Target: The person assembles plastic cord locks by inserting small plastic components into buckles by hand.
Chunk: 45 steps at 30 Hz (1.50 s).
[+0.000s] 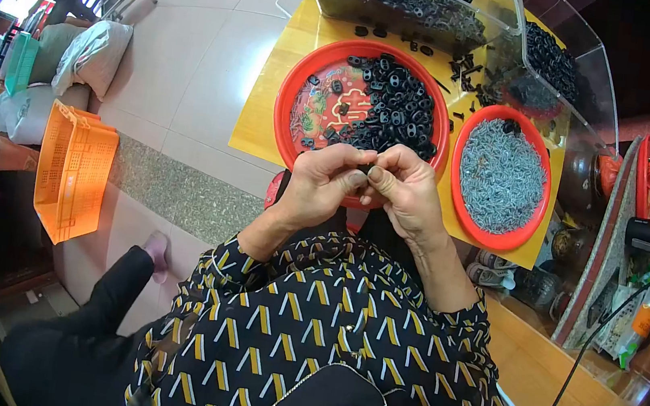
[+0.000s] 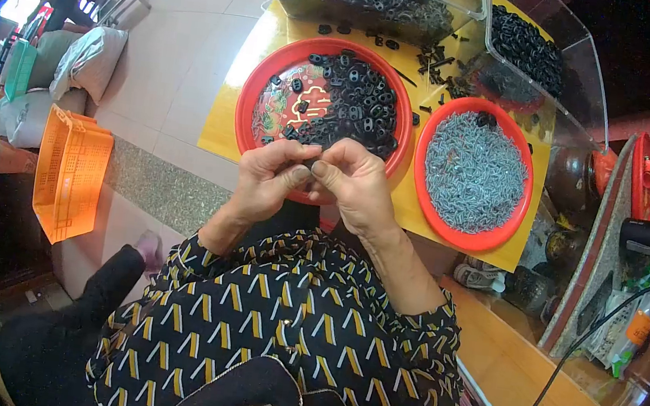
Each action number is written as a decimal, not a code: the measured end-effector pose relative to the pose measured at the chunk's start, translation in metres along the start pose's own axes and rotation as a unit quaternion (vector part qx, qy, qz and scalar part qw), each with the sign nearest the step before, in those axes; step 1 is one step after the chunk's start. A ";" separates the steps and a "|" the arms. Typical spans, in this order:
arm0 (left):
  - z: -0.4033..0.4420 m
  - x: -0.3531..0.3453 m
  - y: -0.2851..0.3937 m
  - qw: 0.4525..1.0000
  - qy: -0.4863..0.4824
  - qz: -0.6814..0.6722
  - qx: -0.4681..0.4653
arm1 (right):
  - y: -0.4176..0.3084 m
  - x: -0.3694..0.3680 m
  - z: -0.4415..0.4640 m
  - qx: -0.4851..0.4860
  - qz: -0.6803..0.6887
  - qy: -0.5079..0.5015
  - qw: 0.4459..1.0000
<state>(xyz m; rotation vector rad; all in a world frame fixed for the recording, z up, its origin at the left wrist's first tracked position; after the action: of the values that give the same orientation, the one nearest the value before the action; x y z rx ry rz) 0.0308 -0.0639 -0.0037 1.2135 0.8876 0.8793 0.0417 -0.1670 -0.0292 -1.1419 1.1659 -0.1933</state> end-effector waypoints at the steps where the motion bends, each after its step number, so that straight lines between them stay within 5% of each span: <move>1: 0.000 0.002 -0.001 1.000 0.000 0.000 -0.001 | -0.001 0.000 0.001 0.000 -0.001 -0.001 1.000; 4: 0.001 0.002 -0.003 0.995 -0.006 -0.101 0.015 | -0.001 -0.002 0.003 -0.003 0.057 -0.014 0.998; 10: -0.005 0.005 -0.005 0.997 -0.005 -0.077 0.004 | 0.002 -0.004 -0.004 -0.057 0.097 0.002 0.994; 13: -0.006 0.004 0.001 0.999 0.006 0.025 0.026 | -0.005 -0.008 -0.005 -0.033 0.025 0.024 0.999; 17: -0.007 -0.002 0.003 0.999 -0.008 -0.028 -0.026 | -0.031 -0.005 -0.008 -0.065 -0.100 0.056 0.991; 19: -0.012 0.006 0.008 0.999 0.003 0.037 -0.029 | -0.086 0.004 -0.008 -0.035 -0.226 0.092 0.969; 21: -0.016 0.013 0.014 0.996 0.019 0.072 -0.049 | -0.171 0.033 -0.012 0.199 -0.309 0.132 0.920; 22: -0.019 0.019 0.021 0.985 0.038 0.156 -0.060 | -0.195 0.051 -0.009 0.238 -0.169 0.109 0.950; 24: -0.026 0.034 0.027 0.964 0.069 0.250 -0.063 | -0.220 0.073 -0.020 0.255 -0.078 0.190 0.945; 31: -0.025 0.058 0.042 0.876 0.125 0.449 -0.120 | -0.134 0.021 -0.019 0.086 -0.373 0.193 0.903; 41: 0.008 0.058 0.027 0.868 0.055 0.473 -0.141 | -0.062 -0.039 0.050 0.110 -0.787 0.006 0.607; 45: -0.001 0.076 0.021 0.929 0.129 0.325 -0.121 | -0.035 -0.039 0.081 0.057 -0.821 -0.012 0.568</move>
<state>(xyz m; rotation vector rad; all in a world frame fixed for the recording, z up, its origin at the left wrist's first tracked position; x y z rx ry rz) 0.0585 0.0085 0.0097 1.2015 0.5471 1.6643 0.1035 -0.1090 0.0180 -1.7549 -0.3518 -1.6360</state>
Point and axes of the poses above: each hand's wrist, its own z-axis towards the middle knuckle, its own x-axis out of the back of the hand, y = z × x, the point moved 8 cm from there along z, towards the middle knuckle, and after that the axes turned 13 degrees about -y, right-handed, at the moved point
